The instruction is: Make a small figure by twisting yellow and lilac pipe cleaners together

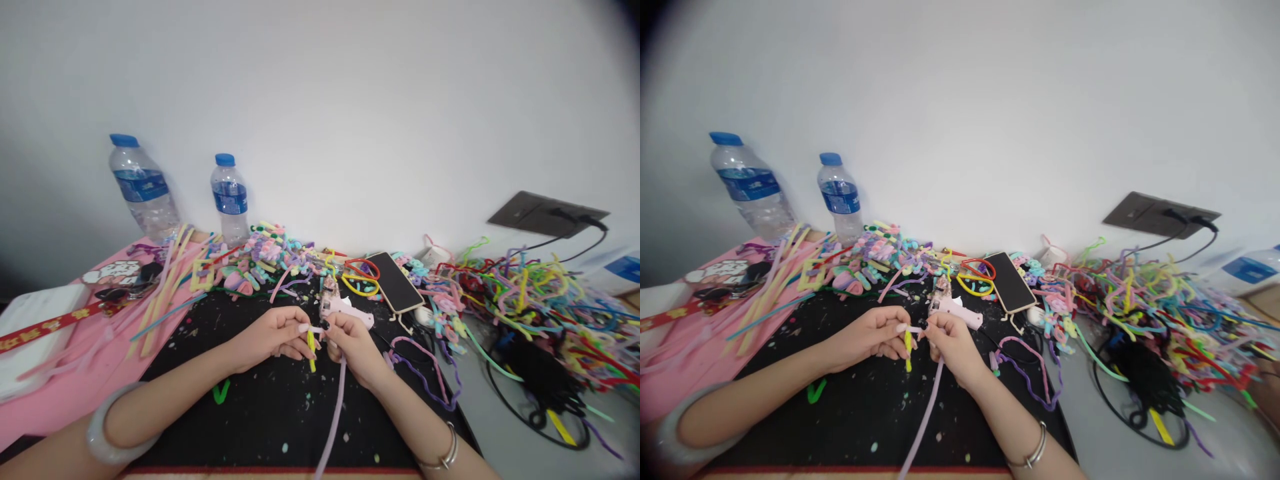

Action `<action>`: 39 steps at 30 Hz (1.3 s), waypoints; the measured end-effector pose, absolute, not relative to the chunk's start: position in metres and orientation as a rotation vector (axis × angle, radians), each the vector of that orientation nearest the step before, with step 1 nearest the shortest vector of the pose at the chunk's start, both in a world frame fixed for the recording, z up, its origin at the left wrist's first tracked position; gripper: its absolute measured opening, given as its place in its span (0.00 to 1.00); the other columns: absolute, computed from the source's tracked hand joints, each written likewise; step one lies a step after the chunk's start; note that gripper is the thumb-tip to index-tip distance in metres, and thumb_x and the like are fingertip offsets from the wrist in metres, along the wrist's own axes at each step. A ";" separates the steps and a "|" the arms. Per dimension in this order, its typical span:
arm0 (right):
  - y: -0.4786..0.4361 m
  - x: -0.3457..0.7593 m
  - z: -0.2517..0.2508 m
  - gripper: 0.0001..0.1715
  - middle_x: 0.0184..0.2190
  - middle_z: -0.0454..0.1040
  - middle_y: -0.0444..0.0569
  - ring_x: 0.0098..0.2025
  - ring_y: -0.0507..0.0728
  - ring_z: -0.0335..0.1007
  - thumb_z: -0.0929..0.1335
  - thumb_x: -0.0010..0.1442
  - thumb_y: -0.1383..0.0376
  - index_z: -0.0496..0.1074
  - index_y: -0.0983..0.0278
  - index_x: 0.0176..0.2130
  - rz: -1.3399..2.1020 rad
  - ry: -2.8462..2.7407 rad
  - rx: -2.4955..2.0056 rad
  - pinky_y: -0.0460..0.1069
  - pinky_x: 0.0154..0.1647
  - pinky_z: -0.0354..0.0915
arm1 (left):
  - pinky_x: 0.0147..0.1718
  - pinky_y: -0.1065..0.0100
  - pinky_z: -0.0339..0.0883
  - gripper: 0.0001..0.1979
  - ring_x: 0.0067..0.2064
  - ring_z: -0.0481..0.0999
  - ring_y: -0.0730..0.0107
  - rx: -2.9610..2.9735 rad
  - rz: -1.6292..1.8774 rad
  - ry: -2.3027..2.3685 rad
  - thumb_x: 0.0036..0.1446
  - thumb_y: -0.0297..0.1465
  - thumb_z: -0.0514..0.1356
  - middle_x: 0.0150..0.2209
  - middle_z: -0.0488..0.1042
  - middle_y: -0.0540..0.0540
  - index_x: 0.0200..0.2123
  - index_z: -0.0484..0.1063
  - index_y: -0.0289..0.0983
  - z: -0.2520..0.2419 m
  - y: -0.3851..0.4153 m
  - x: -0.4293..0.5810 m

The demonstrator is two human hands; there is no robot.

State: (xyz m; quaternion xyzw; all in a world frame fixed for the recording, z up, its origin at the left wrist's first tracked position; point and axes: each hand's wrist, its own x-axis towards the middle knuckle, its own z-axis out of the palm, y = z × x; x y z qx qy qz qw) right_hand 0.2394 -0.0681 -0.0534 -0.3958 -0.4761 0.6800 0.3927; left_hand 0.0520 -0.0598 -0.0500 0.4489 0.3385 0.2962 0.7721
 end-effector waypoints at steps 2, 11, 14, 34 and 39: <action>-0.069 0.239 -0.053 0.17 0.10 0.54 0.33 0.13 0.44 0.40 0.68 0.53 0.55 0.63 0.65 0.24 1.737 -1.201 -0.988 0.41 0.15 0.42 | 0.28 0.75 0.68 0.10 0.31 0.79 0.70 0.982 0.636 0.710 0.56 0.36 0.59 0.28 0.77 0.48 0.35 0.63 0.36 -0.050 -0.060 0.052; -0.068 0.239 -0.052 0.17 0.09 0.54 0.33 0.12 0.43 0.41 0.68 0.53 0.56 0.63 0.65 0.23 1.750 -1.213 -0.987 0.41 0.13 0.41 | 0.28 0.73 0.68 0.10 0.27 0.75 0.74 1.182 0.628 0.669 0.57 0.36 0.57 0.26 0.73 0.50 0.34 0.67 0.34 -0.048 -0.060 0.051; -0.068 0.240 -0.052 0.17 0.09 0.54 0.33 0.12 0.43 0.40 0.68 0.53 0.56 0.63 0.65 0.23 1.764 -1.217 -0.979 0.41 0.13 0.41 | 0.26 0.74 0.67 0.10 0.25 0.74 0.76 1.248 0.642 0.656 0.57 0.36 0.57 0.26 0.71 0.51 0.34 0.68 0.34 -0.049 -0.060 0.050; -0.068 0.241 -0.050 0.17 0.12 0.52 0.33 0.13 0.44 0.41 0.67 0.53 0.55 0.62 0.64 0.24 1.721 -1.433 -1.047 0.42 0.14 0.40 | 0.28 0.69 0.71 0.08 0.25 0.76 0.72 1.134 0.594 0.599 0.57 0.34 0.58 0.26 0.74 0.48 0.33 0.67 0.34 -0.047 -0.062 0.050; -0.075 0.236 -0.051 0.16 0.18 0.56 0.38 0.18 0.46 0.51 0.60 0.61 0.59 0.62 0.64 0.25 1.351 -1.795 -1.127 0.43 0.18 0.49 | 0.26 0.74 0.70 0.08 0.27 0.79 0.69 1.023 0.605 0.616 0.56 0.34 0.59 0.26 0.76 0.48 0.33 0.66 0.35 -0.045 -0.066 0.052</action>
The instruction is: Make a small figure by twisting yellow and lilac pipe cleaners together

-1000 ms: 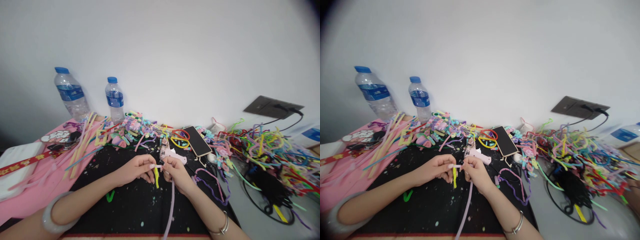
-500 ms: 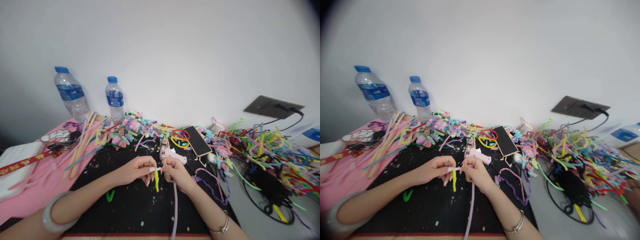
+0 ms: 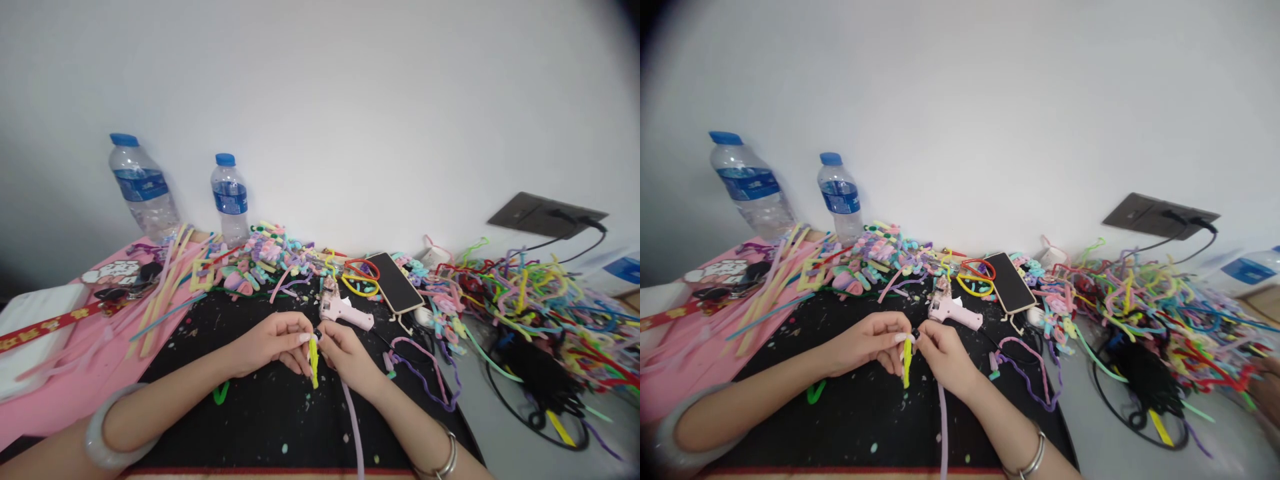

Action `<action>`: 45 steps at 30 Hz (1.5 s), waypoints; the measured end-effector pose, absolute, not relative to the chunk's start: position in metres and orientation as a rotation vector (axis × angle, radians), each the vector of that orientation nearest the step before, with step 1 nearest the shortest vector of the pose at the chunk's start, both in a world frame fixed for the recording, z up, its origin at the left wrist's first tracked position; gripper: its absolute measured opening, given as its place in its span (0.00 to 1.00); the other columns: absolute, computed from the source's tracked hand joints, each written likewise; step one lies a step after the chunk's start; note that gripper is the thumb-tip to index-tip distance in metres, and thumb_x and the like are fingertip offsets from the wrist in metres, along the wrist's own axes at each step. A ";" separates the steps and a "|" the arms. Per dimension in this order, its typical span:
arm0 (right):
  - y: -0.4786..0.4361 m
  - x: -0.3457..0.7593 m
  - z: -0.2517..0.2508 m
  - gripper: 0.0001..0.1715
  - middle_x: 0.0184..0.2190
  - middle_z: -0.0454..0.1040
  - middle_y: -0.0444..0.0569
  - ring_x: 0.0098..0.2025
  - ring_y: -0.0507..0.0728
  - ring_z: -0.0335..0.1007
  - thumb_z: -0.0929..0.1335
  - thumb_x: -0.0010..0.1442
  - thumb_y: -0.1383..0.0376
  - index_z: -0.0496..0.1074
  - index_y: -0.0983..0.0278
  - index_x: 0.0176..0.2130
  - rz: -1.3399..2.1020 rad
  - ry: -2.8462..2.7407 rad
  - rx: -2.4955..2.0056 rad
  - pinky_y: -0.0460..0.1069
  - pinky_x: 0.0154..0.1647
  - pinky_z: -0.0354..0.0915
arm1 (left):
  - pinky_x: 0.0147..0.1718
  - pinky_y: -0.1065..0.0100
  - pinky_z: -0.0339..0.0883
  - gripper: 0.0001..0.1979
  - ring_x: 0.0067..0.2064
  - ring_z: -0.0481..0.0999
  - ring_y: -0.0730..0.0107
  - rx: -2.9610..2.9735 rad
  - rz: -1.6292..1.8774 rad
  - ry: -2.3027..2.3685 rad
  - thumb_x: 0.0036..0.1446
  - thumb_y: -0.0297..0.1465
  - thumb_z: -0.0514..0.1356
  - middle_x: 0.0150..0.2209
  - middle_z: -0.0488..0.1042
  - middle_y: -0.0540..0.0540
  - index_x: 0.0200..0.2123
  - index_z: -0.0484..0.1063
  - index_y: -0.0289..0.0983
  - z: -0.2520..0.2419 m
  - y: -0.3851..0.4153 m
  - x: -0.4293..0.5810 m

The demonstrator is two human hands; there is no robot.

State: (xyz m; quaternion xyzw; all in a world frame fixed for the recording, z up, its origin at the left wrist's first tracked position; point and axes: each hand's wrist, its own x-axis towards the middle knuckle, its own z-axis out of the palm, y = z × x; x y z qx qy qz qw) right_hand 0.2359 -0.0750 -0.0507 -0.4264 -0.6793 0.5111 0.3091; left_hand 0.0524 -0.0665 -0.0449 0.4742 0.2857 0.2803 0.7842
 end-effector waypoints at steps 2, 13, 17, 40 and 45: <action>-0.079 0.235 -0.049 0.15 0.20 0.59 0.40 0.22 0.48 0.54 0.59 0.62 0.63 0.62 0.64 0.26 1.100 -1.900 -1.168 0.43 0.21 0.53 | 0.25 0.75 0.70 0.08 0.28 0.79 0.69 0.978 0.628 0.626 0.56 0.34 0.59 0.26 0.76 0.47 0.33 0.66 0.35 -0.045 -0.067 0.053; -0.089 0.239 -0.040 0.11 0.39 0.71 0.51 0.41 0.55 0.68 0.62 0.59 0.73 0.68 0.63 0.41 0.315 -2.001 -0.996 0.49 0.42 0.65 | 0.24 0.77 0.72 0.08 0.25 0.78 0.73 0.698 0.770 0.497 0.53 0.30 0.63 0.24 0.75 0.48 0.35 0.68 0.34 -0.047 -0.060 0.048; -0.089 0.236 -0.043 0.11 0.36 0.73 0.50 0.38 0.55 0.69 0.62 0.60 0.73 0.70 0.62 0.41 0.350 -2.002 -0.951 0.50 0.40 0.67 | 0.24 0.78 0.71 0.07 0.24 0.77 0.74 0.666 0.765 0.467 0.54 0.30 0.62 0.24 0.75 0.48 0.35 0.68 0.34 -0.048 -0.062 0.049; -0.073 0.234 -0.048 0.10 0.19 0.70 0.41 0.14 0.43 0.50 0.70 0.51 0.60 0.70 0.65 0.31 1.647 -1.284 -1.032 0.41 0.14 0.46 | 0.19 0.74 0.63 0.15 0.21 0.74 0.71 1.204 0.803 0.620 0.62 0.39 0.49 0.25 0.73 0.45 0.35 0.65 0.33 -0.041 -0.059 0.046; -0.073 0.238 -0.050 0.10 0.19 0.71 0.42 0.14 0.43 0.53 0.71 0.51 0.61 0.72 0.66 0.30 1.892 -1.286 -0.942 0.41 0.15 0.46 | 0.17 0.76 0.59 0.14 0.19 0.72 0.74 1.239 0.771 0.640 0.62 0.40 0.50 0.22 0.72 0.49 0.33 0.64 0.35 -0.043 -0.060 0.047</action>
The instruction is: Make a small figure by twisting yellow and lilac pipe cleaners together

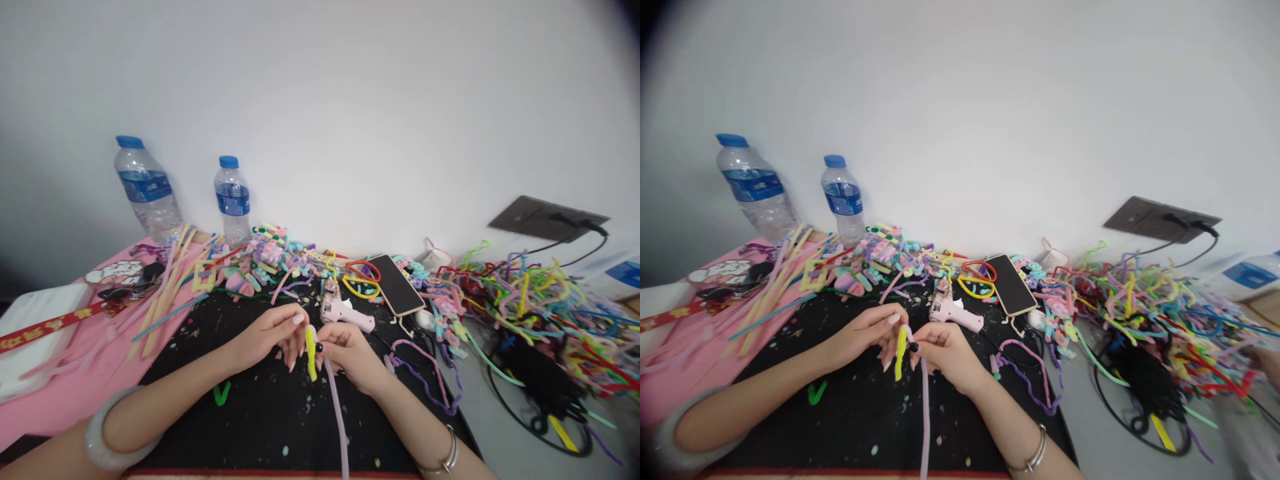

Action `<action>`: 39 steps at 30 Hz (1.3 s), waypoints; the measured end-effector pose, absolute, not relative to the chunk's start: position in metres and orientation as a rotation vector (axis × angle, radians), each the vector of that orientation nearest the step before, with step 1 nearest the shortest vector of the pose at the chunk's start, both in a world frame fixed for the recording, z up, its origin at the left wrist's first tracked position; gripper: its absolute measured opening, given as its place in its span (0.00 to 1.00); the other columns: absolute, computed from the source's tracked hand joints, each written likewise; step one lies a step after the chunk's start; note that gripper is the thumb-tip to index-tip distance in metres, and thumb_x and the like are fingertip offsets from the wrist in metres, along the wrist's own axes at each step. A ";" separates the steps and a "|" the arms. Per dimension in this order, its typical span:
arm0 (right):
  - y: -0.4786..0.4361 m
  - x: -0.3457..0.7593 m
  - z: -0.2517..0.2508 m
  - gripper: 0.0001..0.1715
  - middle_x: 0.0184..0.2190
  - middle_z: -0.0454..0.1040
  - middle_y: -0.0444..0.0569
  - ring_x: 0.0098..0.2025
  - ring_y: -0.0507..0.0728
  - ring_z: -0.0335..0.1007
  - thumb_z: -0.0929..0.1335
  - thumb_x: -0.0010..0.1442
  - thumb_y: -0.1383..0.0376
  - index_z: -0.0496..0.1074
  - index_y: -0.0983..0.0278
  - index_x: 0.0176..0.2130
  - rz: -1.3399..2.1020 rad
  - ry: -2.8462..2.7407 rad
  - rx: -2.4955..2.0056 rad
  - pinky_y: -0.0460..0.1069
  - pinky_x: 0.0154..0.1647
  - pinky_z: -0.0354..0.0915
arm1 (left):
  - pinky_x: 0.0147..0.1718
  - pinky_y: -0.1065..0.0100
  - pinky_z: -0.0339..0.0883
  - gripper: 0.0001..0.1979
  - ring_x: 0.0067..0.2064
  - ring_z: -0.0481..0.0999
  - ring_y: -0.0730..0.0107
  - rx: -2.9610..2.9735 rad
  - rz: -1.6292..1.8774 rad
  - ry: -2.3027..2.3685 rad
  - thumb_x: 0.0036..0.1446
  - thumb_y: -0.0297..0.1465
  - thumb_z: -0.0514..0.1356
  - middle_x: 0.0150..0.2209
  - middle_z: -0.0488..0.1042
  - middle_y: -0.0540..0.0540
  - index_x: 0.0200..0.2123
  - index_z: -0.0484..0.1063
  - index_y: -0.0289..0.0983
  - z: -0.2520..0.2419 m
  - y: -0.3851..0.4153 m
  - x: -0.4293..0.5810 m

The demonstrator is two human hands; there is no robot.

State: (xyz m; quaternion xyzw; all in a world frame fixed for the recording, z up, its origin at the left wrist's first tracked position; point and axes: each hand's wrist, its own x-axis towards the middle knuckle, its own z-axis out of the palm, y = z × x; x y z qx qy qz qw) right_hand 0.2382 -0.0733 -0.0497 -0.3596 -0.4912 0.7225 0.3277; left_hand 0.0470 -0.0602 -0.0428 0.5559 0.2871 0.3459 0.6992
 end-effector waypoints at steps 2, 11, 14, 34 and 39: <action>-0.074 0.238 -0.050 0.11 0.19 0.71 0.42 0.14 0.44 0.53 0.71 0.51 0.60 0.72 0.67 0.30 1.948 -1.313 -0.924 0.41 0.15 0.47 | 0.17 0.77 0.57 0.14 0.18 0.72 0.75 1.267 0.744 0.636 0.61 0.40 0.51 0.21 0.73 0.49 0.32 0.64 0.35 -0.044 -0.061 0.047; -0.074 0.240 -0.051 0.10 0.19 0.72 0.42 0.15 0.44 0.55 0.71 0.50 0.61 0.73 0.67 0.29 2.028 -1.308 -0.901 0.41 0.15 0.48 | 0.15 0.77 0.56 0.15 0.16 0.70 0.75 1.239 0.676 0.591 0.59 0.41 0.53 0.18 0.71 0.49 0.28 0.63 0.35 -0.045 -0.063 0.047; -0.074 0.240 -0.052 0.10 0.19 0.72 0.42 0.14 0.43 0.54 0.72 0.50 0.61 0.72 0.67 0.29 2.055 -1.292 -0.904 0.41 0.15 0.47 | 0.15 0.76 0.59 0.15 0.15 0.69 0.76 1.245 0.660 0.585 0.58 0.41 0.54 0.17 0.71 0.51 0.27 0.62 0.35 -0.044 -0.063 0.047; -0.066 0.243 -0.044 0.19 0.24 0.71 0.42 0.25 0.49 0.66 0.66 0.48 0.72 0.66 0.61 0.42 1.906 -1.086 -0.777 0.43 0.24 0.65 | 0.17 0.79 0.56 0.07 0.16 0.58 0.84 0.631 1.218 0.676 0.56 0.29 0.59 0.20 0.62 0.56 0.28 0.63 0.35 -0.045 -0.046 0.043; -0.065 0.245 -0.038 0.18 0.35 0.72 0.46 0.27 0.49 0.65 0.67 0.51 0.69 0.68 0.61 0.44 1.920 -0.997 -0.690 0.44 0.24 0.66 | 0.18 0.79 0.56 0.07 0.17 0.58 0.83 0.609 1.271 0.734 0.56 0.29 0.58 0.21 0.63 0.55 0.28 0.62 0.35 -0.047 -0.045 0.042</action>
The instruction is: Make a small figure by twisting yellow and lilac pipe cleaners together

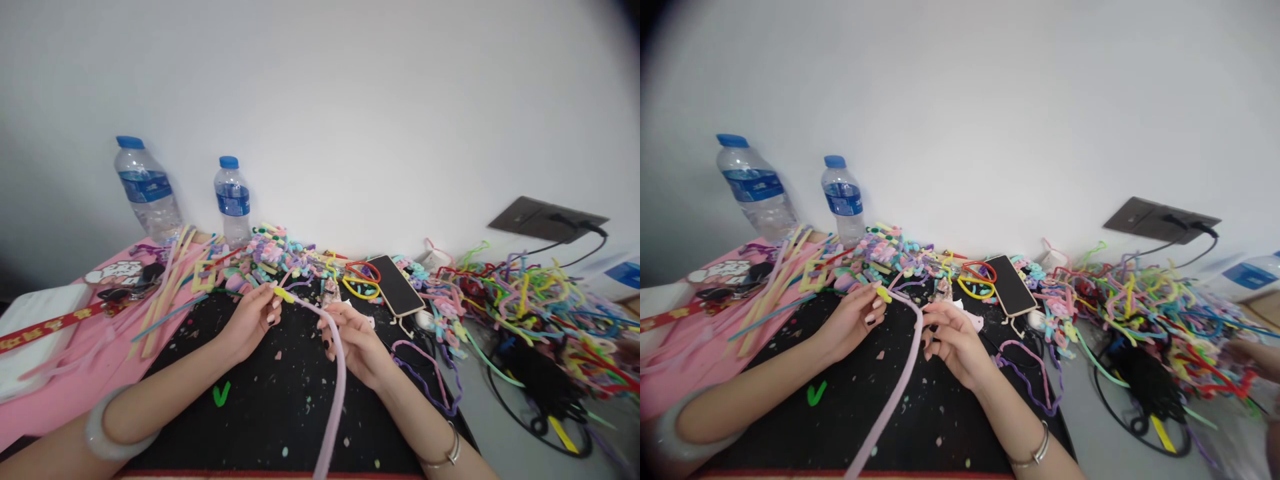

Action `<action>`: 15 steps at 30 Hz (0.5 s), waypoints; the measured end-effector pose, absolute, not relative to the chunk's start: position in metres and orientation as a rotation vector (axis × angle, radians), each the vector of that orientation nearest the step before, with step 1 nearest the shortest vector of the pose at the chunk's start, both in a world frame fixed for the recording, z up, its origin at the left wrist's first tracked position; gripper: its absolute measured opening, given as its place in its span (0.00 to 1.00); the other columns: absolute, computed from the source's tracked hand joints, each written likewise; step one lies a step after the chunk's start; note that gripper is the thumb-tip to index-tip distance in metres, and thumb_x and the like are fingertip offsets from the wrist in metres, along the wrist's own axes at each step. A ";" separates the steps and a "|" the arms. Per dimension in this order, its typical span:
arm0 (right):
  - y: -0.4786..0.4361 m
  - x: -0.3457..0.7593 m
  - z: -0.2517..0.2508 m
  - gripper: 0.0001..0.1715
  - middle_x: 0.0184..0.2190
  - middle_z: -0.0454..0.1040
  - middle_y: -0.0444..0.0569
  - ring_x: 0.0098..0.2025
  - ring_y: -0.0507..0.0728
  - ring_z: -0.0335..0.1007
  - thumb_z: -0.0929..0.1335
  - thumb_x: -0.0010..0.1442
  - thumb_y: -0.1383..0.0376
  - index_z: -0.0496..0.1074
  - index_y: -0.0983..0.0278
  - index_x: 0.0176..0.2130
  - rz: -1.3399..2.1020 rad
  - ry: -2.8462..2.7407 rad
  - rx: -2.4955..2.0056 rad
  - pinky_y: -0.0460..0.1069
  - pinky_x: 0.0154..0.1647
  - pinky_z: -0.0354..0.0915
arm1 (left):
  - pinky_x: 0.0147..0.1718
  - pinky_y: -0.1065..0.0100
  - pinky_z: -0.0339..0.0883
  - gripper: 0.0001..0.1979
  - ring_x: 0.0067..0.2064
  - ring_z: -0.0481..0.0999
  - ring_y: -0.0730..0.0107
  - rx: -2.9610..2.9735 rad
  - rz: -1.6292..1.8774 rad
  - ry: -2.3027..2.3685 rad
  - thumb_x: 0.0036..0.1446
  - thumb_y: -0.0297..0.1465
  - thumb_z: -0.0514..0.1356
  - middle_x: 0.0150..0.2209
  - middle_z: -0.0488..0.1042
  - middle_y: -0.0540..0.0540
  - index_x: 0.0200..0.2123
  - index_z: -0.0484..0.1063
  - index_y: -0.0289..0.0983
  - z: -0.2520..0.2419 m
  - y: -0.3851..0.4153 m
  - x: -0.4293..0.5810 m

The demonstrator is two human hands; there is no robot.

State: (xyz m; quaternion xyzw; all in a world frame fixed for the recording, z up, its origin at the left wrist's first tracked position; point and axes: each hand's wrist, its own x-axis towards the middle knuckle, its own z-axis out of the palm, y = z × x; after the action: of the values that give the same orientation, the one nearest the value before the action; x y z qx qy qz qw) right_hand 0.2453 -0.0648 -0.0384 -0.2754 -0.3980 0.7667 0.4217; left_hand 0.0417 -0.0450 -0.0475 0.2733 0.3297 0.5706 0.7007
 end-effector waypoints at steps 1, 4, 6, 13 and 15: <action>-0.065 0.245 -0.037 0.23 0.38 0.71 0.46 0.28 0.49 0.66 0.68 0.50 0.70 0.66 0.59 0.47 1.898 -1.000 -0.699 0.44 0.24 0.66 | 0.18 0.79 0.55 0.07 0.17 0.58 0.84 0.613 1.273 0.747 0.57 0.29 0.57 0.22 0.63 0.55 0.28 0.62 0.35 -0.048 -0.045 0.042; -0.066 0.241 -0.037 0.31 0.39 0.70 0.46 0.28 0.49 0.65 0.71 0.48 0.70 0.62 0.56 0.51 1.828 -1.033 -0.749 0.44 0.25 0.66 | 0.18 0.79 0.54 0.08 0.18 0.58 0.85 0.652 1.263 0.787 0.57 0.31 0.57 0.23 0.64 0.55 0.28 0.62 0.35 -0.051 -0.047 0.044; -0.067 0.240 -0.039 0.26 0.36 0.70 0.45 0.26 0.49 0.64 0.70 0.50 0.68 0.63 0.58 0.49 1.762 -1.060 -0.773 0.43 0.23 0.64 | 0.19 0.79 0.54 0.10 0.18 0.57 0.85 0.710 1.256 0.814 0.57 0.32 0.57 0.23 0.65 0.54 0.27 0.62 0.35 -0.052 -0.048 0.045; -0.063 0.246 -0.042 0.14 0.30 0.68 0.43 0.24 0.48 0.60 0.68 0.53 0.64 0.67 0.61 0.42 1.042 -1.239 -1.072 0.42 0.20 0.57 | 0.18 0.78 0.52 0.14 0.17 0.55 0.84 0.767 1.221 0.777 0.56 0.35 0.58 0.20 0.62 0.55 0.24 0.59 0.35 -0.051 -0.054 0.049; -0.063 0.249 -0.042 0.08 0.25 0.67 0.42 0.23 0.49 0.60 0.68 0.52 0.62 0.69 0.63 0.34 0.944 -1.354 -1.160 0.43 0.22 0.58 | 0.18 0.78 0.51 0.13 0.17 0.55 0.84 0.720 1.198 0.739 0.56 0.34 0.59 0.19 0.61 0.56 0.26 0.59 0.35 -0.050 -0.054 0.049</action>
State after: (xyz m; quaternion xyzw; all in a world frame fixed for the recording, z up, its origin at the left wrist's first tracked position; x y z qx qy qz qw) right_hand 0.2489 -0.0628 -0.0422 -0.4865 -0.5677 0.3958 0.5332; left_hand 0.0486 -0.0538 -0.0499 0.3238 0.3322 0.5385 0.7034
